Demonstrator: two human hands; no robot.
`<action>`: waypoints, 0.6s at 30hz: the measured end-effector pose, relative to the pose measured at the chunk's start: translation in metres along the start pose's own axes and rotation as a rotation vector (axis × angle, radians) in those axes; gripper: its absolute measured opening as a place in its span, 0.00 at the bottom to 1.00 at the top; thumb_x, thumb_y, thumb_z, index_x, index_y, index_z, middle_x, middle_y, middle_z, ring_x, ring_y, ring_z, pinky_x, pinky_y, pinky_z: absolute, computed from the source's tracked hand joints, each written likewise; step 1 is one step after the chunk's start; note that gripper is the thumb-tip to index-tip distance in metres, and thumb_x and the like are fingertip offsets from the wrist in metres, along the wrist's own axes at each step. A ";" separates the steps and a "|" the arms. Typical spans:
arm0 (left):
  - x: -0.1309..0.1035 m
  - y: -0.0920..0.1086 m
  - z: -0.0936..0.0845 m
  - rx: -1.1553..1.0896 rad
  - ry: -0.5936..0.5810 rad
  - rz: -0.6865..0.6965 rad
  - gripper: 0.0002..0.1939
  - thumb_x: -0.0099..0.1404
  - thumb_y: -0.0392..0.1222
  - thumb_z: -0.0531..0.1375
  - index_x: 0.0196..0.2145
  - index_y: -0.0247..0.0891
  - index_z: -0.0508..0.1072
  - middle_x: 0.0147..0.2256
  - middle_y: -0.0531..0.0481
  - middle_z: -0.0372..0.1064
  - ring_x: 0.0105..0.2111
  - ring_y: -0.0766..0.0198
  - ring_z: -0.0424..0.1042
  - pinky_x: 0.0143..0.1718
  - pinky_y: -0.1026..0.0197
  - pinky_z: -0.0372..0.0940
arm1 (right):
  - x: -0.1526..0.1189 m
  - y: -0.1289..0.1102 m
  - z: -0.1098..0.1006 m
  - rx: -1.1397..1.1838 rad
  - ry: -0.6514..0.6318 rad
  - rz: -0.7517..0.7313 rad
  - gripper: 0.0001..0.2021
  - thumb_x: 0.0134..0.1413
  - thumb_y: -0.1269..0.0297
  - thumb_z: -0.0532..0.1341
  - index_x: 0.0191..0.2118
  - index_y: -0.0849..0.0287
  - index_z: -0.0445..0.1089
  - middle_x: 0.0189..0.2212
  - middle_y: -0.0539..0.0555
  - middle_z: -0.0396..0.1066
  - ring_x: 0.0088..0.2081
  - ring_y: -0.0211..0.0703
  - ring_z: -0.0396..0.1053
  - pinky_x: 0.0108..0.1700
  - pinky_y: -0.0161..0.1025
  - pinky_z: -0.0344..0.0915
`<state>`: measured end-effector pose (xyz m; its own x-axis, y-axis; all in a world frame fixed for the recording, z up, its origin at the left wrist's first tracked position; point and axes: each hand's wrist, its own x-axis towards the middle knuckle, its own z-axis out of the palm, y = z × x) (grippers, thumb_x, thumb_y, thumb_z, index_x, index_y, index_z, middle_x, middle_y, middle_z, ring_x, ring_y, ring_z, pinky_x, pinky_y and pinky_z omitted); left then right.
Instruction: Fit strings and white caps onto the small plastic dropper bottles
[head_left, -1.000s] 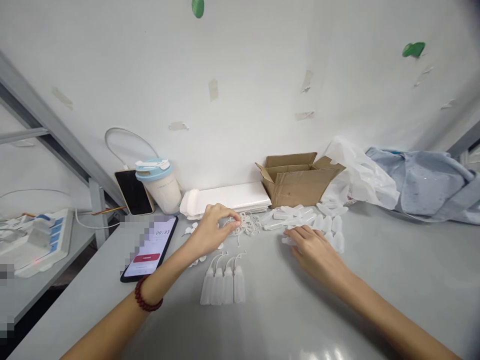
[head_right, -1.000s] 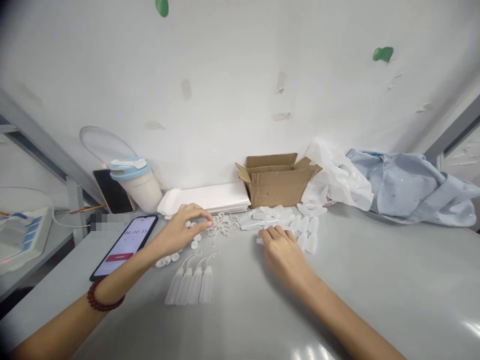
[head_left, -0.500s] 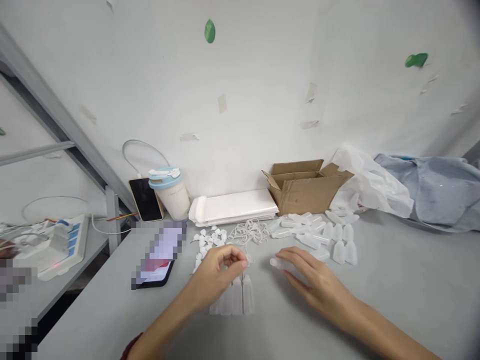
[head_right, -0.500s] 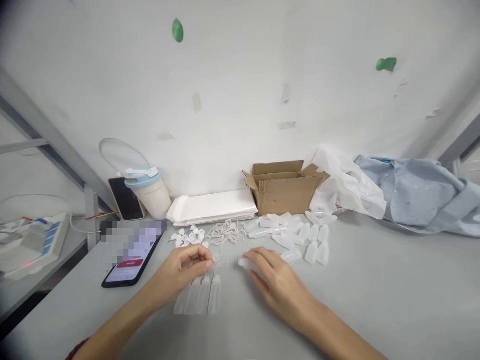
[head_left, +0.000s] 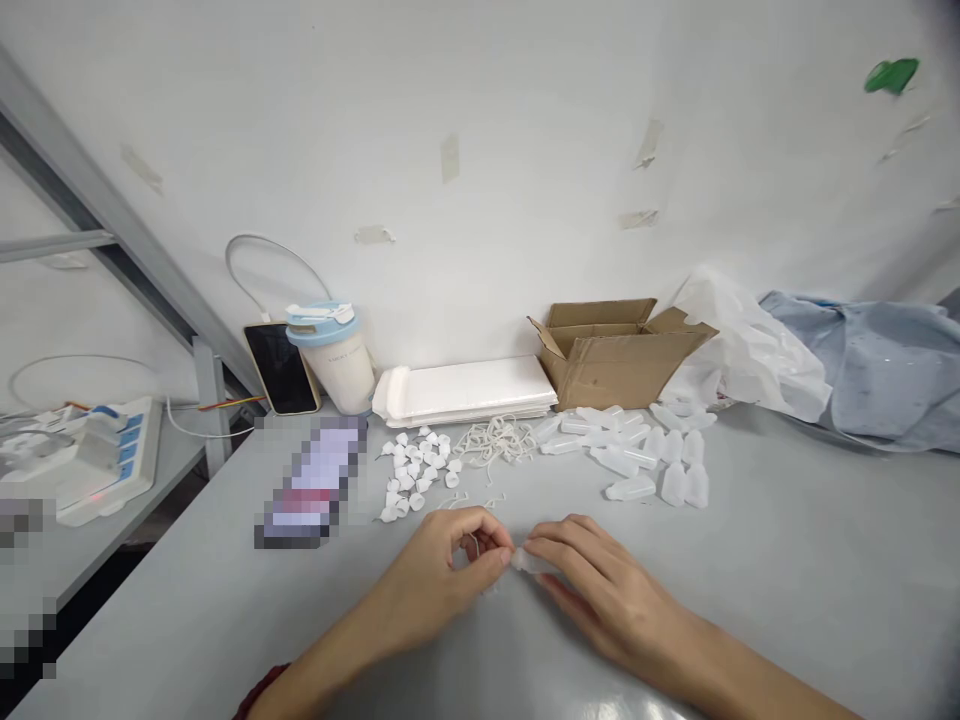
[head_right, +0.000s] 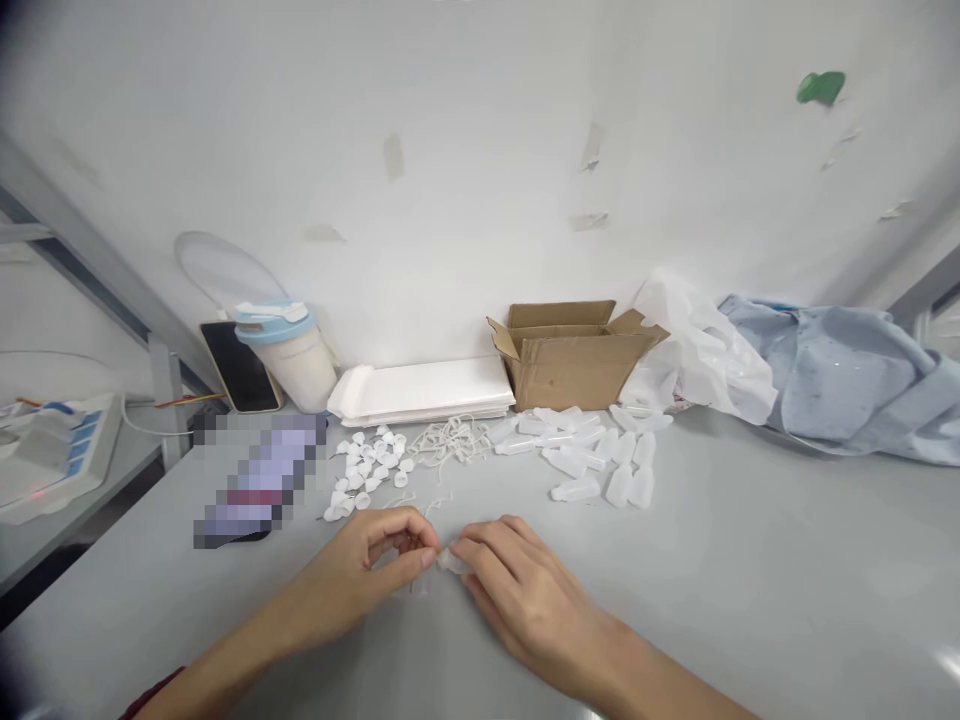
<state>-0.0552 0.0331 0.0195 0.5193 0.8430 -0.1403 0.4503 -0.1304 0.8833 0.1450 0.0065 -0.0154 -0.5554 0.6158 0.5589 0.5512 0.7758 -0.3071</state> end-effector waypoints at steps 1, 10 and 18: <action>-0.001 0.000 0.000 0.014 0.003 0.000 0.06 0.60 0.40 0.55 0.30 0.38 0.71 0.27 0.54 0.67 0.29 0.65 0.64 0.32 0.64 0.60 | -0.001 0.000 0.000 0.004 0.000 0.000 0.12 0.59 0.74 0.51 0.47 0.63 0.64 0.37 0.59 0.71 0.37 0.43 0.69 0.39 0.42 0.71; -0.003 -0.003 0.011 0.177 0.173 0.228 0.05 0.59 0.35 0.57 0.34 0.39 0.72 0.32 0.50 0.69 0.35 0.62 0.66 0.38 0.60 0.62 | -0.009 -0.002 0.004 0.113 0.043 0.063 0.15 0.59 0.73 0.52 0.52 0.61 0.59 0.42 0.60 0.68 0.42 0.43 0.70 0.41 0.38 0.72; -0.009 -0.004 0.019 0.126 0.226 0.256 0.09 0.60 0.36 0.58 0.40 0.42 0.71 0.35 0.50 0.68 0.35 0.62 0.67 0.39 0.60 0.64 | -0.010 -0.003 0.005 0.216 0.082 0.120 0.14 0.59 0.72 0.53 0.51 0.58 0.59 0.42 0.59 0.67 0.43 0.43 0.69 0.41 0.38 0.71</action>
<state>-0.0483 0.0160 0.0089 0.4592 0.8672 0.1929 0.4201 -0.4033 0.8130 0.1458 -0.0020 -0.0241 -0.4365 0.6989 0.5666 0.4598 0.7146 -0.5272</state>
